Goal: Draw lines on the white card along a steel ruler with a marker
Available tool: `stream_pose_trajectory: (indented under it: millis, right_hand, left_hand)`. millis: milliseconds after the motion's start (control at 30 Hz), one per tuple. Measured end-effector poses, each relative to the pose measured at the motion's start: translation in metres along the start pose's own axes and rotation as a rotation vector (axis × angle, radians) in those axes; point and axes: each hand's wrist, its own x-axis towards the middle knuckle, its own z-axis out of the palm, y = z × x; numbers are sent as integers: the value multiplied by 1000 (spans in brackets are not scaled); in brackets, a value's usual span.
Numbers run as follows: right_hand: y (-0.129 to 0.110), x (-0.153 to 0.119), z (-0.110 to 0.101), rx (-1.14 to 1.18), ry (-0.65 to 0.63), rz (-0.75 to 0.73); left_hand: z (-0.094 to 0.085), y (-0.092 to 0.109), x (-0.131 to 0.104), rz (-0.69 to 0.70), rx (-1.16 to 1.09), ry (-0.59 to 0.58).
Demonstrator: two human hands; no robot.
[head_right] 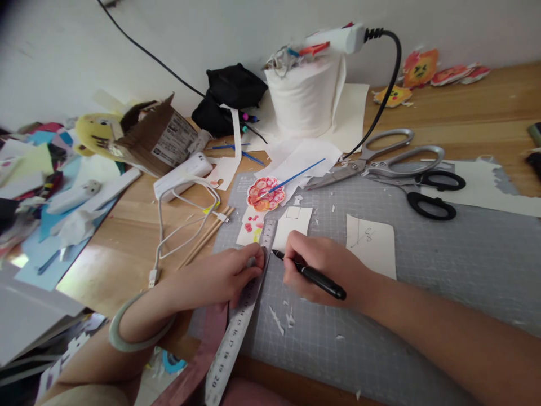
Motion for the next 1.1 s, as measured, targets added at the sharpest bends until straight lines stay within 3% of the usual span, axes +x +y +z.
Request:
stream_pose_trajectory:
  millis: [400, 633, 1100]
  right_hand:
    - [0, -2, -1, 48, -65, 87]
    - [-1, 0, -2, 37, -38, 144]
    - [-2, -1, -2, 54, -57, 61]
  left_hand:
    - [-1, 3, -1, -22, -24, -26]
    - [-1, 1, -1, -2, -30, -19]
    - [0, 2, -1, -26, -44, -24]
